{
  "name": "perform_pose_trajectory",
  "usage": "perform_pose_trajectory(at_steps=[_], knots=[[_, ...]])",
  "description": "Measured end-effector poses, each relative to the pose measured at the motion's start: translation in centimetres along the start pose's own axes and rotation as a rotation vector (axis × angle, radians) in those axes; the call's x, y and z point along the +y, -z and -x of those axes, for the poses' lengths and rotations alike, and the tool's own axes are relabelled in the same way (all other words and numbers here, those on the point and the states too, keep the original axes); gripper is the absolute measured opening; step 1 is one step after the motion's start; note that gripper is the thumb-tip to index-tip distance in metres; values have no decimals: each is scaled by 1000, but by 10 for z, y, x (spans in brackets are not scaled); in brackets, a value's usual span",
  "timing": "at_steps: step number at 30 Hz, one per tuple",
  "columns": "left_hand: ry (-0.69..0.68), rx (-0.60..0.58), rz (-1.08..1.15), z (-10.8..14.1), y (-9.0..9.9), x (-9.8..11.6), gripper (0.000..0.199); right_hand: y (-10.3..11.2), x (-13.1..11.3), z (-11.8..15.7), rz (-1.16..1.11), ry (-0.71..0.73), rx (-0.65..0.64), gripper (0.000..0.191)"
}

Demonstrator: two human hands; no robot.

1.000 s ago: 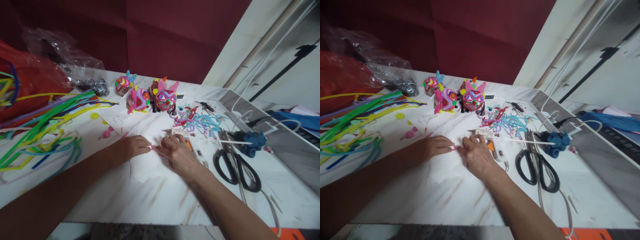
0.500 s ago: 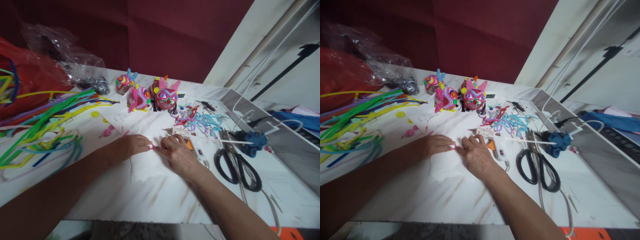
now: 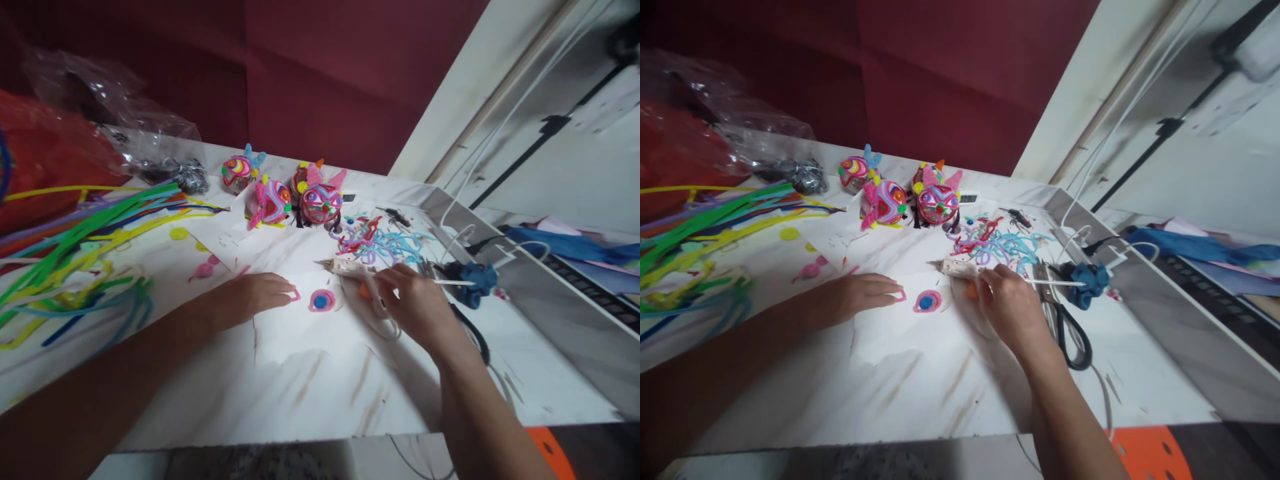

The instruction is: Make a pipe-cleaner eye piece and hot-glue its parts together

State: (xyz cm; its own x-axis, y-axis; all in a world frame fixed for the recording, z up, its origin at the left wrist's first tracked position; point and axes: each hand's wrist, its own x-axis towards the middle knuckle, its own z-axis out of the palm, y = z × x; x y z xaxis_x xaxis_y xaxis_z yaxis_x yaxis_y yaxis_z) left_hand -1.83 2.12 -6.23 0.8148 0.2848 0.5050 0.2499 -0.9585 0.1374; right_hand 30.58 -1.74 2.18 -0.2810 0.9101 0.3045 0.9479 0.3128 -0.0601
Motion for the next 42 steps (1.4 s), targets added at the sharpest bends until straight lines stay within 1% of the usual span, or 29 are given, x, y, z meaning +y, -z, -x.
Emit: perform_pose_trajectory(at_steps=[3, 6, 8, 11, 15, 19, 21, 23, 25, 28, 30, 34, 39, 42], knots=[[-11, 14, 2, 3, -4, -5, 42, -2, 9, 12, 59, -168, -98, 31], [-51, 44, 5, 4, -7, -8, 43, -10, 11, 16, 28, -301, -149, 30], [-67, 49, 5, 5, -8, -10, 42, -16, 10, 15, -30, -354, -166, 28], [-51, 45, 7, 4, -7, -9, 40, -20, 8, 10, -163, -387, -189, 28], [-39, 22, -1, 0, 1, -4, 40, -22, 10, 2, -287, -442, -189, 25], [-36, -38, -15, -3, 8, -1, 40, -26, 16, -1, -536, -549, -189, 29], [-38, -21, -15, -3, 6, -1, 41, -27, 17, -1, -695, -592, -168, 35], [-37, 23, -4, -1, 1, -3, 42, -26, 15, 0, -857, -640, -154, 39], [-41, 44, 9, 1, -4, -5, 42, -21, 14, 0, -971, -714, -133, 36], [-50, 42, 16, 3, -9, -10, 41, -12, 12, 2, -1055, -808, -75, 28], [-63, 43, 13, 4, -11, -12, 42, -5, 12, 6, -1132, -827, -31, 27], [-88, 65, -6, 4, -12, -13, 39, 5, 6, 20, -1297, -815, 35, 31], [-74, 66, -24, -1, -7, -4, 37, 10, -10, 36, -1358, -770, -35, 40], [-37, 44, -50, -3, -4, 0, 35, 9, -17, 44, -1400, -754, -51, 47]])
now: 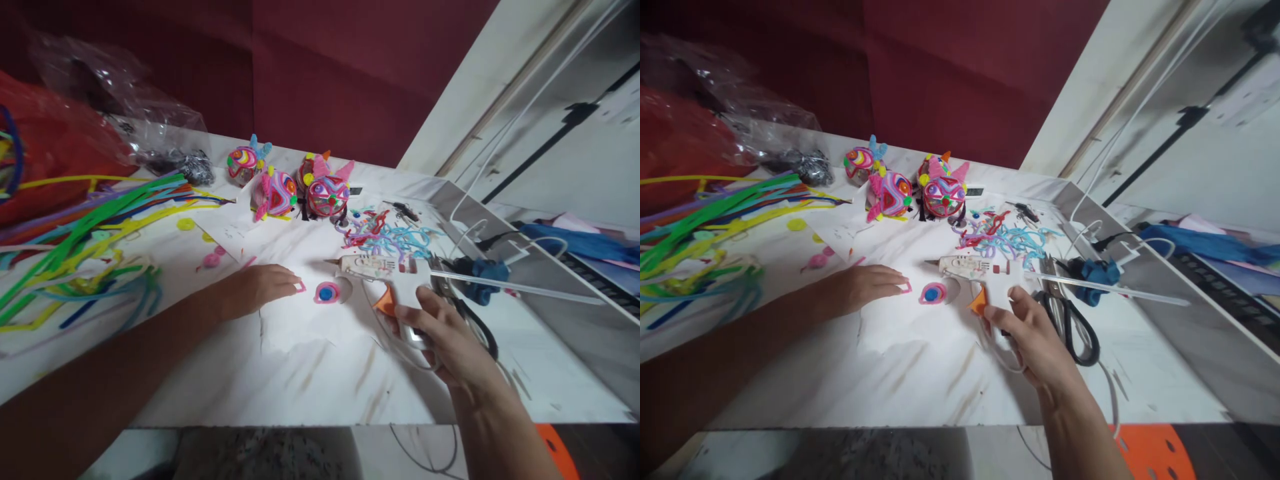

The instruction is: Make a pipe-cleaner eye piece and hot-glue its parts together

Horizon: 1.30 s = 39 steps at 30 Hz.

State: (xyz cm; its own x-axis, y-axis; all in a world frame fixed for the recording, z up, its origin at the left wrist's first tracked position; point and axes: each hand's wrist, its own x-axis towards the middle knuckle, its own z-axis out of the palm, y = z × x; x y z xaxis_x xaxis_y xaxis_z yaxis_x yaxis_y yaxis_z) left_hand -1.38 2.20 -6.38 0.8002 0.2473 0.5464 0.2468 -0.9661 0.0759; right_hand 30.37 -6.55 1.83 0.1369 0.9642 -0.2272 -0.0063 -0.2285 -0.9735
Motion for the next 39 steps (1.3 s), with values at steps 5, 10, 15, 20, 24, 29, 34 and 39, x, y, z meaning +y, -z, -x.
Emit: perform_pose_trajectory(at_steps=[5, 10, 15, 20, 24, 29, 34, 39], knots=[[32, 2, -58, 0, -3, 2, 32, 3, 12, 8, 50, -31, -48, 53], [87, 4, -83, -2, -9, 5, 25, 2, 18, 11, 148, 31, -111, 45], [109, 29, -137, -4, -12, 10, 25, -4, 18, 16, 226, 82, -152, 46], [146, 16, -150, -5, -12, 13, 24, -10, 22, 22, 224, 109, -197, 39], [141, 21, -120, -7, -10, 14, 23, -12, 25, 24, 215, 138, -208, 39], [160, 21, -136, -7, -10, 16, 25, -15, 25, 28, 203, 113, -204, 36], [190, 37, -118, -8, -8, 19, 25, -19, 23, 34, 176, 81, -161, 36], [180, 31, -130, -8, -7, 19, 24, -14, 27, 29, 187, 100, -178, 37]])
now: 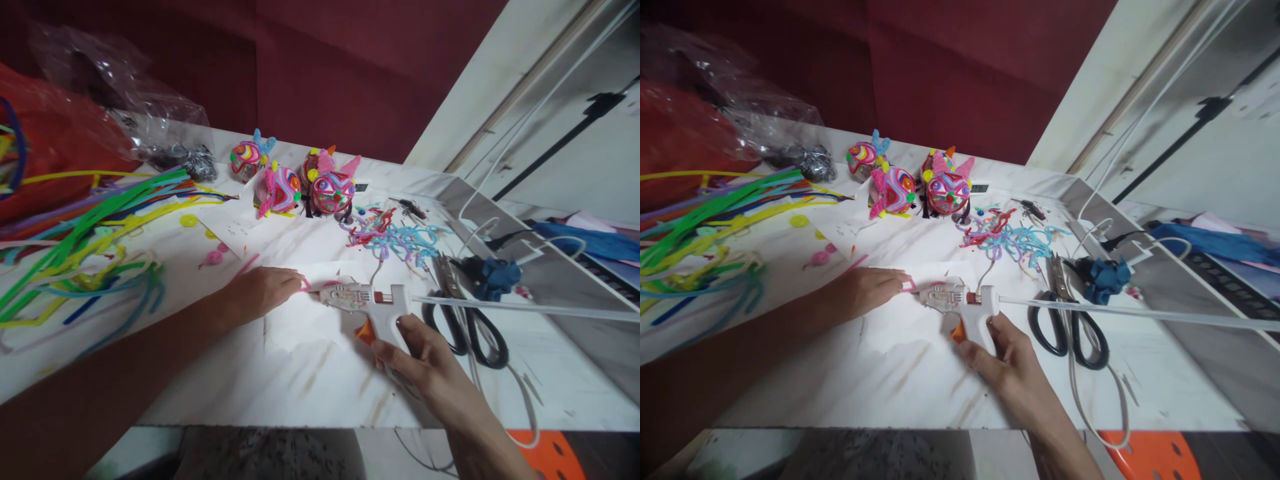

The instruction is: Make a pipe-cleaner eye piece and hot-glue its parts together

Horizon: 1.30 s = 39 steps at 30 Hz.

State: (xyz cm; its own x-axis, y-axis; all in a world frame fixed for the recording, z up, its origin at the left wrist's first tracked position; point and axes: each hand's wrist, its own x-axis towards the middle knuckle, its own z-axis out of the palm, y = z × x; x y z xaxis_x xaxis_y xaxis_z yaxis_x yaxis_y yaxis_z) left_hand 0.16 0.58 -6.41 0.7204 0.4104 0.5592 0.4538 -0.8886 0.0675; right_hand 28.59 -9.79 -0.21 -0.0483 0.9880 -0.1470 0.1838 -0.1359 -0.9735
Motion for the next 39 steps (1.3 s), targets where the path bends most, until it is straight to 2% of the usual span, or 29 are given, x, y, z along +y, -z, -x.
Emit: perform_pose_trajectory(at_steps=[15, 19, 39], knots=[[-25, 10, 14, 1, -2, -2, 24, 2, -1, -17, 135, 79, -7, 30], [-28, 16, -4, 0, -2, -1, 25, 3, 0, -19, 115, 39, -80, 25], [-29, 5, -21, -2, 1, 1, 28, -2, -2, -17, 41, -1, -126, 25]])
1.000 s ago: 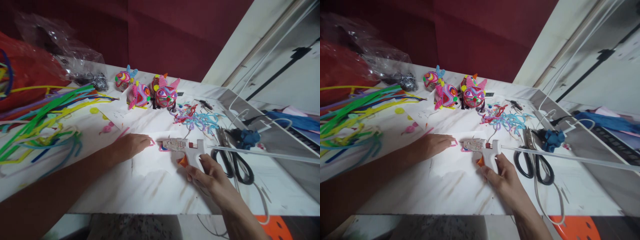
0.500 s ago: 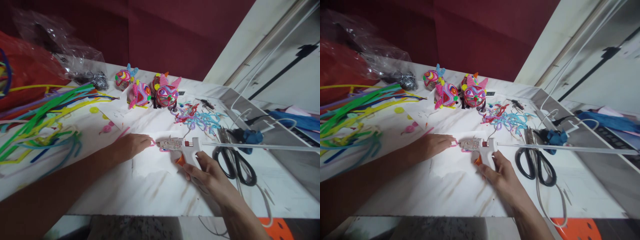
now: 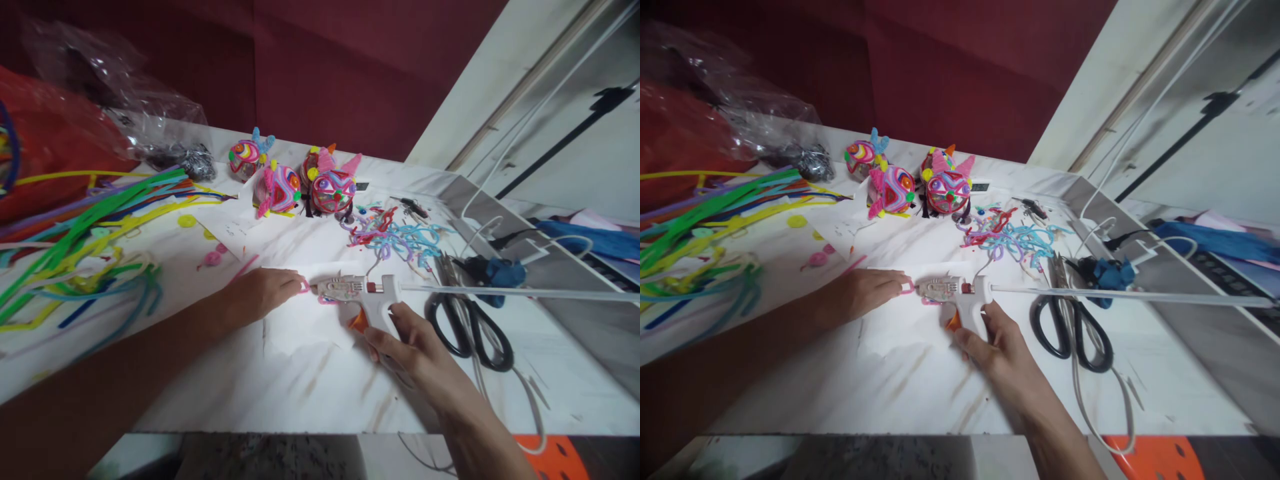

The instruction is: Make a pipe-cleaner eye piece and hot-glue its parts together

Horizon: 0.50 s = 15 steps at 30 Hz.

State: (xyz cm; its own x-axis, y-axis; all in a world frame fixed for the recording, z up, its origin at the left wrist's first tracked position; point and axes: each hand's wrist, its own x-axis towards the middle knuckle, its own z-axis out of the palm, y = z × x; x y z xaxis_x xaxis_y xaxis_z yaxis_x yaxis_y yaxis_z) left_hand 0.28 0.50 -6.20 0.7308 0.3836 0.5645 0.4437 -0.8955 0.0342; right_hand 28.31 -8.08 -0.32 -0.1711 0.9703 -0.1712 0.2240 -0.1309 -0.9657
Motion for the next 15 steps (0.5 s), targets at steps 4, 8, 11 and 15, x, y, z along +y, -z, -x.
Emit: perform_pose_trajectory(at_steps=[4, 8, 11, 15], knots=[[-1, 2, -4, -2, 2, 1, 28, 1, 2, -1, 42, 8, 12, 24], [-15, 13, -2, -4, 4, 3, 28, -2, 1, -1, 41, 20, 43, 24], [-3, 16, 7, -3, 3, 2, 26, -6, -2, -1, 23, 27, 61, 24], [-7, 20, 29, -3, 2, 2, 25, -8, -6, -1, 25, 30, 94, 25]])
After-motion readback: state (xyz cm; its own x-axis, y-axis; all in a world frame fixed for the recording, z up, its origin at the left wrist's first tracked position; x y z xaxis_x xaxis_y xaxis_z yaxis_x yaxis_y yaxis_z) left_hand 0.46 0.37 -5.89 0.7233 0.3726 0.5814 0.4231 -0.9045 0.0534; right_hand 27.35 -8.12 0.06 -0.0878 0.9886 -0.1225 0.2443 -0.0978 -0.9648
